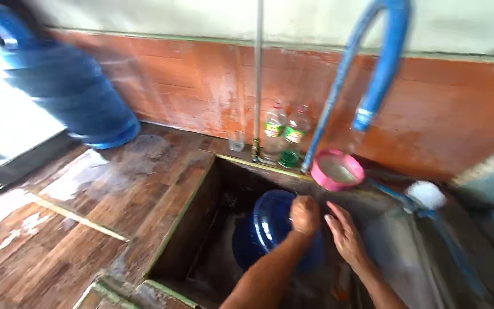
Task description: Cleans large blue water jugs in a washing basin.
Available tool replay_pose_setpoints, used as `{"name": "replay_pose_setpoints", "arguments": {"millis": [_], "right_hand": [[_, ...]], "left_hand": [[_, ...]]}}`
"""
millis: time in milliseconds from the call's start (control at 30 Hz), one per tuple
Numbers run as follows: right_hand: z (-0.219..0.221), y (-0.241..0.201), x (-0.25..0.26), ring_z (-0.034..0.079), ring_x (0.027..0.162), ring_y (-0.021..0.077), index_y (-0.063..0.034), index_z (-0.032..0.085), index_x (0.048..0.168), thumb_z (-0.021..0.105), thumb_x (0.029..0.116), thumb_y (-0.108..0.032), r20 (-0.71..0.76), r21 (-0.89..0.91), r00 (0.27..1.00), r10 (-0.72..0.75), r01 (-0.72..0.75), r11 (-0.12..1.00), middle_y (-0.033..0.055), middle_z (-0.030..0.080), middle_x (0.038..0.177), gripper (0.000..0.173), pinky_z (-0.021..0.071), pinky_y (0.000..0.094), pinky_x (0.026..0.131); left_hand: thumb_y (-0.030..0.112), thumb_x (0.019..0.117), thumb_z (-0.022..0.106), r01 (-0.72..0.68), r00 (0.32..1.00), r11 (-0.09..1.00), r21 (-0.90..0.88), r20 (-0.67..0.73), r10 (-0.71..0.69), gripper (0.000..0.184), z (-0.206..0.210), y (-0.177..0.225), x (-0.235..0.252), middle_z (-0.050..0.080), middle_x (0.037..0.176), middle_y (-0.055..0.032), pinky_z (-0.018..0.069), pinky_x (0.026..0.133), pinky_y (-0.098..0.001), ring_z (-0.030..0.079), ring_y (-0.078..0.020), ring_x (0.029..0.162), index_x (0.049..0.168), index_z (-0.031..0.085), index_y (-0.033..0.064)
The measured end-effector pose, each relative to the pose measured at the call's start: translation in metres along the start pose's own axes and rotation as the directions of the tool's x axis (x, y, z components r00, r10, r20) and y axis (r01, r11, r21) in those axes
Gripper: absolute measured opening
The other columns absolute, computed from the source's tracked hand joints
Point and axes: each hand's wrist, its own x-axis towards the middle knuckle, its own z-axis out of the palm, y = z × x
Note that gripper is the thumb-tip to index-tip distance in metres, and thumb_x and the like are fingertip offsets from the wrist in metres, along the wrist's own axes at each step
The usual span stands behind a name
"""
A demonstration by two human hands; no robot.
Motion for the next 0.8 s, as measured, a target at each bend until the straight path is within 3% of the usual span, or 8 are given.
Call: {"name": "replay_pose_setpoints", "arguments": {"millis": [67,200,300,433,500,567,667,800], "right_hand": [[0.032,-0.007,0.018,0.054,0.134,0.0407,0.0162,0.055,0.135,0.044,0.1066,-0.013,-0.035,0.103,0.999,0.027,-0.023,0.994,0.0347,0.055,0.14,0.042,0.0405,0.0459,0.116],[0.065,-0.003,0.034,0.066,0.113,0.0447,0.0196,0.063,0.118,0.046,0.1064,-0.011,-0.038,-0.008,0.999,-0.04,0.039,0.999,0.0375,0.065,0.117,0.037,0.0494,0.0508,0.104],[0.072,0.001,0.038,0.069,0.104,0.038,0.0169,0.067,0.107,0.051,0.1039,-0.011,0.04,-0.018,0.975,-0.219,0.219,0.975,0.0329,0.069,0.106,0.033,0.0538,0.0436,0.097],[0.063,0.017,0.044,0.067,0.109,0.0329,0.0155,0.07,0.109,0.055,0.1013,-0.007,0.113,0.095,0.932,-0.344,0.334,0.938,0.0324,0.069,0.109,0.028,0.0521,0.0357,0.101],[0.054,0.024,0.044,0.066,0.111,0.0346,0.0147,0.07,0.111,0.056,0.1007,-0.006,0.142,0.084,0.936,-0.322,0.313,0.946,0.0336,0.068,0.112,0.027,0.0518,0.0361,0.101],[0.046,0.027,0.042,0.067,0.109,0.0323,0.0153,0.07,0.108,0.056,0.0998,-0.004,0.165,0.097,0.944,-0.286,0.273,0.957,0.0333,0.069,0.11,0.026,0.0516,0.0343,0.101],[0.041,0.028,0.039,0.066,0.108,0.0205,0.0161,0.068,0.103,0.054,0.0981,-0.003,0.218,0.2,0.955,-0.2,0.157,0.967,0.0272,0.07,0.108,0.025,0.0518,0.0308,0.1],[0.053,0.022,0.042,0.067,0.098,0.0069,0.0075,0.073,0.097,0.06,0.0926,-0.009,0.134,0.242,0.97,-0.202,0.165,0.956,0.0121,0.073,0.1,0.022,0.0549,0.0222,0.09]], "left_hand": [[0.014,0.1052,0.051,0.041,0.994,0.966,-0.255,-0.086,-0.064,0.032,0.009,-0.004,-0.001,0.067,0.122,-0.0266,0.0481,0.106,-0.0521,0.064,-0.037,0.118,0.123,0.065,-0.008],[0.016,0.1115,0.032,0.103,0.992,0.946,-0.308,-0.037,-0.12,0.043,-0.015,-0.022,0.001,0.064,0.128,-0.0306,0.0442,0.109,-0.0557,0.06,-0.0412,0.124,0.128,0.061,-0.011],[0.016,0.1117,0.034,0.072,0.997,0.991,-0.116,0.008,-0.071,0.042,-0.035,-0.038,-0.005,0.067,0.121,-0.0311,0.0431,0.109,-0.0567,0.064,-0.0423,0.119,0.127,0.061,-0.0118],[0.023,0.1074,0.049,-0.091,0.996,0.959,0.27,0.032,0.085,0.035,-0.052,-0.074,-0.014,0.064,0.139,-0.0155,0.0163,0.121,-0.0662,0.05,-0.033,0.141,0.121,0.073,0.0022],[0.031,0.1023,0.059,0.029,0.997,0.955,0.296,0.061,-0.049,0.043,-0.067,-0.083,-0.014,0.046,0.157,-0.016,0.0199,0.118,-0.0702,0.034,-0.0373,0.15,0.141,0.062,0.0106],[0.038,0.1034,0.057,0.213,0.971,0.968,0.132,0.083,-0.225,0.055,-0.085,-0.104,-0.003,0.042,0.16,-0.0166,0.0327,0.113,-0.0682,0.038,-0.0374,0.148,0.152,0.05,0.0131],[0.041,0.1097,0.043,0.443,0.897,0.832,-0.333,0.167,-0.41,0.053,-0.1,-0.157,0.006,0.059,0.14,-0.0247,0.0413,0.112,-0.0555,0.056,-0.0352,0.131,0.142,0.056,0.0],[0.029,0.1094,0.048,0.638,0.77,0.755,-0.154,0.091,-0.632,0.045,-0.09,-0.253,-0.012,0.058,0.143,-0.022,0.0405,0.115,-0.0465,0.055,-0.0318,0.134,0.142,0.055,-0.0017]]}}
